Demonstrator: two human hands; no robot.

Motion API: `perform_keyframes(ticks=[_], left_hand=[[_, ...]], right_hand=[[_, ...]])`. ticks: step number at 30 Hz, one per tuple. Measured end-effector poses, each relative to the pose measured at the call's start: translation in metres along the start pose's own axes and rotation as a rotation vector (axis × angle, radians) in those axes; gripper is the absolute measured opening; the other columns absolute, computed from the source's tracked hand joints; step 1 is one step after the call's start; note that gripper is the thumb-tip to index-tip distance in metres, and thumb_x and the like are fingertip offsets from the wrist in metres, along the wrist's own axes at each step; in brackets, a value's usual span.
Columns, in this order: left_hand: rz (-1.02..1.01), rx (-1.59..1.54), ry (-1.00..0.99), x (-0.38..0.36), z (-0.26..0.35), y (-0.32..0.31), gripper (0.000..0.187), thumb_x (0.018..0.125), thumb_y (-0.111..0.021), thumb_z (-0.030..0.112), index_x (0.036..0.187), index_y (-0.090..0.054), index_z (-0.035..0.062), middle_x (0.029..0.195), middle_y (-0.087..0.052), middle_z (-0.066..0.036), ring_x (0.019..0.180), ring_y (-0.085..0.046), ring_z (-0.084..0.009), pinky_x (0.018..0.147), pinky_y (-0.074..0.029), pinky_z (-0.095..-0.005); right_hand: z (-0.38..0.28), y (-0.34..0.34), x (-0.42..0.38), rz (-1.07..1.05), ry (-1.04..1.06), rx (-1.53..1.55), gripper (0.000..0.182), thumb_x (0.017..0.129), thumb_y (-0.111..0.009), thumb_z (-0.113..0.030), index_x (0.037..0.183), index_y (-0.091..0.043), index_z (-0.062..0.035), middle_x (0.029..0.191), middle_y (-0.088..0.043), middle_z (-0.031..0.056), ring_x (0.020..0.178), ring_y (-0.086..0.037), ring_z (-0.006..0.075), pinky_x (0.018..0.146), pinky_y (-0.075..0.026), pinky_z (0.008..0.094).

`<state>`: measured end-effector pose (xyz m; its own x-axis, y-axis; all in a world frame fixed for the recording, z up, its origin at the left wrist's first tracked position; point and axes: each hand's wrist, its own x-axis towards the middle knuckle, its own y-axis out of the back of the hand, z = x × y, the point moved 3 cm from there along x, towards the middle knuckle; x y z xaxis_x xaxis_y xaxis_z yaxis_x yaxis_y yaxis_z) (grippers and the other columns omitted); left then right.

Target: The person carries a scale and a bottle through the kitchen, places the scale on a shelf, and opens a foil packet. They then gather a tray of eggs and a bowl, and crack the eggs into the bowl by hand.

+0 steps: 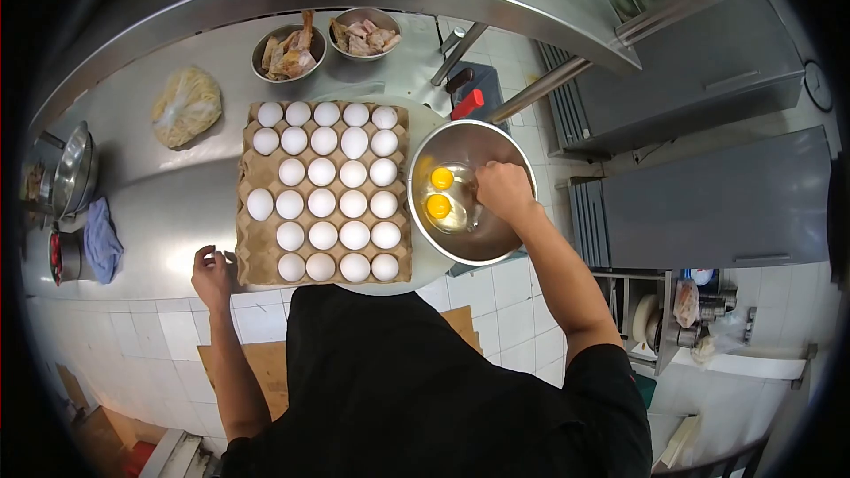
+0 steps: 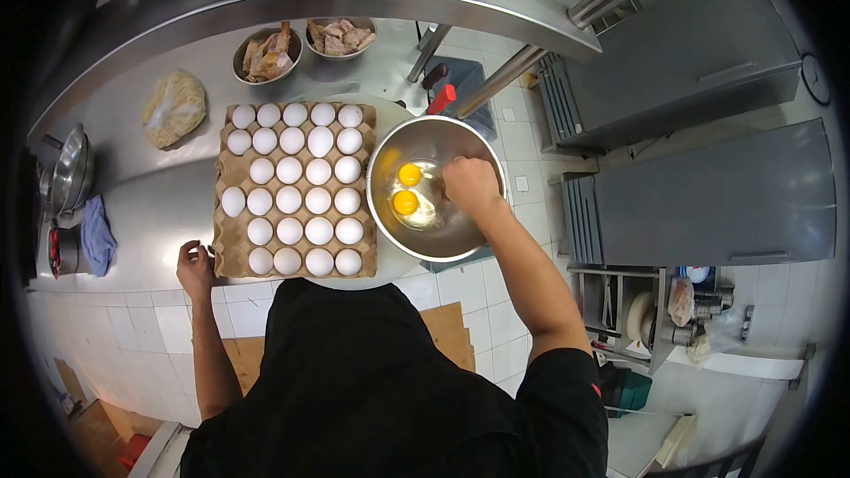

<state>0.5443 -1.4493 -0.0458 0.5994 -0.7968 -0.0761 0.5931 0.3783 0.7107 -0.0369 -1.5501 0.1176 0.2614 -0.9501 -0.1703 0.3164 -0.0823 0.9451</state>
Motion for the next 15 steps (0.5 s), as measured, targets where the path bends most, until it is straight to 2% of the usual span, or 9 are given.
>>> perform_keyframes(ticks=[4, 9, 11, 13, 14, 15], left_hand=[[-0.001, -0.022, -0.01, 0.0, -0.002, 0.0, 0.034, 0.089, -0.066, 0.027, 0.113, -0.071, 0.0039, 0.08, -0.074, -0.013, 0.071, -0.071, -0.0247, 0.07, -0.054, -0.0373], [0.001, -0.007, -0.022, -0.001, 0.003, 0.001, 0.034, 0.089, -0.066, 0.027, 0.112, -0.072, 0.0039, 0.08, -0.074, -0.013, 0.072, -0.071, -0.0247, 0.07, -0.054, -0.0376], [0.008, -0.01, -0.032, 0.0, -0.001, 0.0, 0.033, 0.089, -0.066, 0.026, 0.112, -0.072, 0.0041, 0.08, -0.073, -0.013, 0.072, -0.071, -0.0247, 0.071, -0.055, -0.0377], [0.014, 0.003, -0.032, 0.0, -0.001, 0.001, 0.032, 0.089, -0.066, 0.026, 0.112, -0.072, 0.0039, 0.081, -0.074, -0.013, 0.073, -0.071, -0.024, 0.072, -0.055, -0.0374], [0.018, 0.017, -0.032, 0.0, -0.001, 0.0, 0.032, 0.089, -0.067, 0.026, 0.111, -0.072, 0.0037, 0.081, -0.075, -0.013, 0.073, -0.071, -0.0233, 0.073, -0.055, -0.0371], [0.017, 0.015, -0.032, 0.003, -0.007, -0.002, 0.032, 0.089, -0.067, 0.026, 0.111, -0.072, 0.0037, 0.081, -0.075, -0.013, 0.073, -0.071, -0.0233, 0.073, -0.055, -0.0371]], right_hand=[[0.002, 0.006, -0.002, -0.022, 0.049, -0.064, 0.009, 0.08, -0.069, -0.013, 0.082, -0.077, -0.0093, 0.085, -0.073, 0.0119, 0.079, -0.076, 0.0289, 0.066, -0.062, 0.0397], [0.021, 0.042, -0.018, 0.005, -0.089, -0.278, 0.01, 0.082, -0.069, -0.01, 0.09, -0.073, -0.0072, 0.092, -0.072, 0.0112, 0.08, -0.076, 0.0283, 0.066, -0.062, 0.0381], [0.044, 0.067, -0.03, 0.13, -0.218, -0.22, 0.009, 0.083, -0.068, -0.012, 0.091, -0.068, -0.0078, 0.092, -0.071, 0.0114, 0.078, -0.076, 0.0299, 0.065, -0.062, 0.0398], [0.083, 0.087, -0.046, 0.395, -0.399, -0.079, 0.013, 0.085, -0.069, -0.02, 0.086, -0.063, -0.0083, 0.086, -0.069, 0.0125, 0.072, -0.074, 0.0323, 0.061, -0.059, 0.0441], [0.093, 0.106, -0.057, 0.513, -0.47, -0.003, 0.017, 0.086, -0.068, -0.023, 0.086, -0.065, -0.0061, 0.082, -0.069, 0.0133, 0.071, -0.072, 0.0344, 0.063, -0.058, 0.0456], [0.106, 0.105, -0.067, 0.491, -0.617, 0.177, 0.017, 0.086, -0.068, -0.022, 0.088, -0.067, -0.0051, 0.079, -0.068, 0.0146, 0.07, -0.072, 0.0357, 0.066, -0.058, 0.0469]])
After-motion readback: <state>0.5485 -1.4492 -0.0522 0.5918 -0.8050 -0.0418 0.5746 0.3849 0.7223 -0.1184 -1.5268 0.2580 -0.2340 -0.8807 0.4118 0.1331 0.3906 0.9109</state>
